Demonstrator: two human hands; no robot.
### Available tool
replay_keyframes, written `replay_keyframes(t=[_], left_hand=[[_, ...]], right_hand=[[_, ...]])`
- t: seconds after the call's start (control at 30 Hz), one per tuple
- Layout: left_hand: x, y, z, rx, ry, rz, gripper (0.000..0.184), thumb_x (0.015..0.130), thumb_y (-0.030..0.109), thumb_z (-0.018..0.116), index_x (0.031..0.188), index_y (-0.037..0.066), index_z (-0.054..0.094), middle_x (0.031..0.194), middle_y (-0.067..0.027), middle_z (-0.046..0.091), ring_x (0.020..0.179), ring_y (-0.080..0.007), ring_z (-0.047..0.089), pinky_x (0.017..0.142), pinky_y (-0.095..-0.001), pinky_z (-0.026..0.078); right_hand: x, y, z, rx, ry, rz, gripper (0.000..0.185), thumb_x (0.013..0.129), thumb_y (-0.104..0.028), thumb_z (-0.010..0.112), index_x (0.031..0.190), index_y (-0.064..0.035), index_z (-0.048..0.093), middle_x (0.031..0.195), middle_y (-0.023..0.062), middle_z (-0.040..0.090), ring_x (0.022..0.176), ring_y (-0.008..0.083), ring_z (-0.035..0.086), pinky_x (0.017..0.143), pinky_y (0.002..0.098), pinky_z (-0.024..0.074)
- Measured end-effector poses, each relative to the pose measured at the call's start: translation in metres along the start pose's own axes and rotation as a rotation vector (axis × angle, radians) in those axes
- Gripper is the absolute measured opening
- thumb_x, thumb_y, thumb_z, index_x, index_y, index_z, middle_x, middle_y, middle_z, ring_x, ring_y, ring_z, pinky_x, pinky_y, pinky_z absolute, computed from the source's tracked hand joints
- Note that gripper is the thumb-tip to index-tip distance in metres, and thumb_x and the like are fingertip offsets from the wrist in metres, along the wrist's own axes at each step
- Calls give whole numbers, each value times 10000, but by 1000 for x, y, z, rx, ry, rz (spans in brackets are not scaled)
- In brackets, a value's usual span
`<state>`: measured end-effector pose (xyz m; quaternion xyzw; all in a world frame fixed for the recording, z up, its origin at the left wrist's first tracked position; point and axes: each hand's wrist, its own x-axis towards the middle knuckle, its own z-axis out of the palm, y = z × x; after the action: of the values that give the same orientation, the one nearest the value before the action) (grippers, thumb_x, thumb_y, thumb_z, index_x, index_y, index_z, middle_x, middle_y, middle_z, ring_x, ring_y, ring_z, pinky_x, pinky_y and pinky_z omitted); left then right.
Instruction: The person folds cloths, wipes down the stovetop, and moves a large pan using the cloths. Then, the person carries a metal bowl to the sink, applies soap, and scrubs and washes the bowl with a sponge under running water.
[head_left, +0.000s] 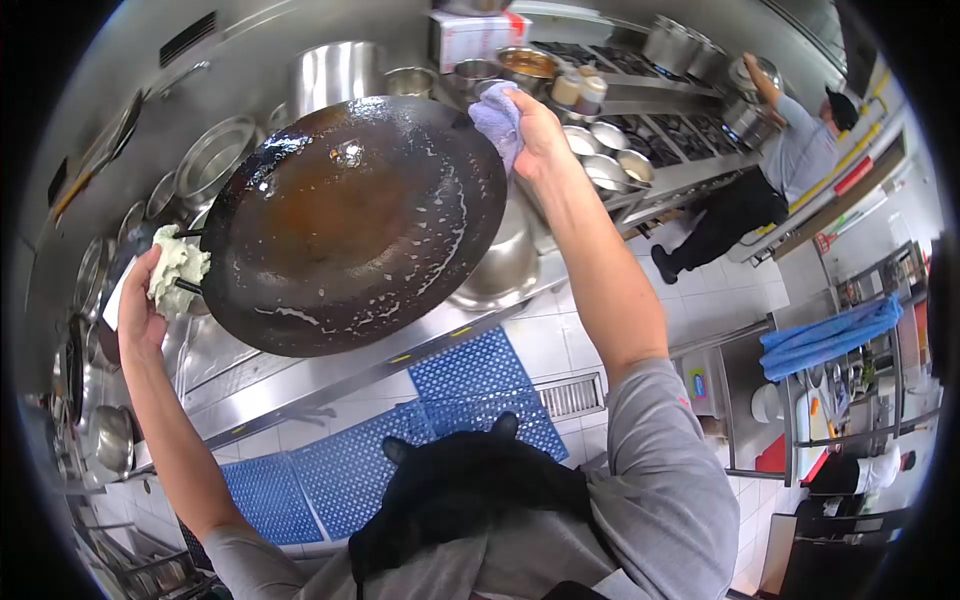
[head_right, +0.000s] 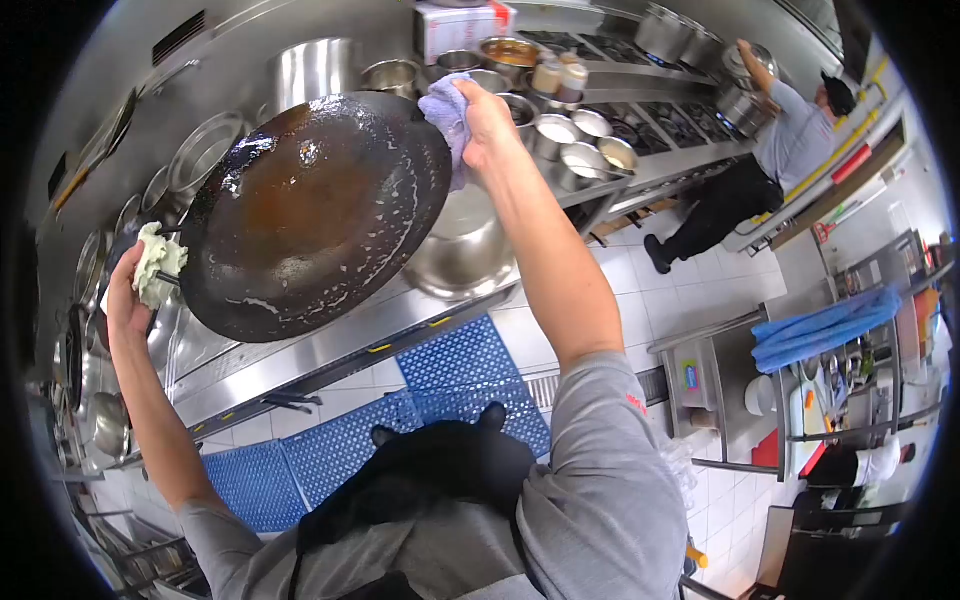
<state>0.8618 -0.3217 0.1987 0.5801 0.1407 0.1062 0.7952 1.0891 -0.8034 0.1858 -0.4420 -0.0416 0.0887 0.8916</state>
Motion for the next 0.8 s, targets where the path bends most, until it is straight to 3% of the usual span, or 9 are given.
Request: replay_keyframes(t=[0.07, 0.17, 0.4, 0.5, 0.63, 0.77, 0.8], left_hand=[[5, -10, 62, -20, -68, -5, 245, 894, 194, 617, 1039, -1, 645, 975, -102, 697, 861, -195, 676, 802, -337, 549], [28, -30, 142, -82, -155, -63, 255, 892, 183, 609, 1052, -13, 634, 973, -112, 697, 865, -218, 680, 810, -354, 557], [104, -53, 304, 19, -284, -116, 270, 896, 166, 587, 1087, -24, 607, 1021, -133, 683, 916, -230, 673, 864, -372, 544], [156, -68, 371, 85, -284, -53, 265, 891, 159, 596, 1079, -28, 613, 1003, -131, 687, 875, -218, 682, 808, -359, 567], [210, -88, 473, -1, -356, -60, 243, 878, 140, 602, 1050, -30, 626, 954, -116, 689, 847, -211, 684, 786, -358, 576], [272, -99, 559, -43, -436, -111, 235, 892, 136, 580, 1052, -31, 621, 959, -126, 693, 824, -218, 689, 798, -370, 576], [293, -105, 580, -63, -468, -83, 234, 894, 134, 579, 1054, -33, 618, 951, -126, 693, 824, -217, 689, 793, -370, 578]], right_hand=[[-9, -45, -45, -15, 46, -20, 196, 938, -186, 540, 1012, -32, 636, 940, 107, 697, 854, 242, 683, 792, 363, 559], [-16, -100, -105, 2, 83, -82, 205, 923, -151, 548, 1014, 19, 618, 907, 132, 687, 795, 251, 689, 723, 402, 578], [-2, -203, -219, 33, 207, -242, 195, 927, -103, 502, 1002, 50, 596, 931, 172, 671, 815, 283, 682, 751, 423, 580], [10, -246, -263, 52, 225, -307, 184, 926, -110, 507, 973, 36, 607, 920, 161, 670, 812, 289, 677, 754, 423, 579], [50, -313, -323, 12, 238, -450, 191, 925, -113, 502, 959, 29, 627, 923, 163, 673, 823, 302, 677, 766, 423, 579], [85, -379, -362, -56, 256, -458, 211, 921, -113, 497, 983, 44, 622, 958, 180, 673, 855, 314, 672, 798, 447, 569], [95, -393, -367, -118, 319, -483, 258, 950, -161, 445, 1034, 6, 624, 994, 176, 684, 907, 297, 676, 841, 400, 560]])
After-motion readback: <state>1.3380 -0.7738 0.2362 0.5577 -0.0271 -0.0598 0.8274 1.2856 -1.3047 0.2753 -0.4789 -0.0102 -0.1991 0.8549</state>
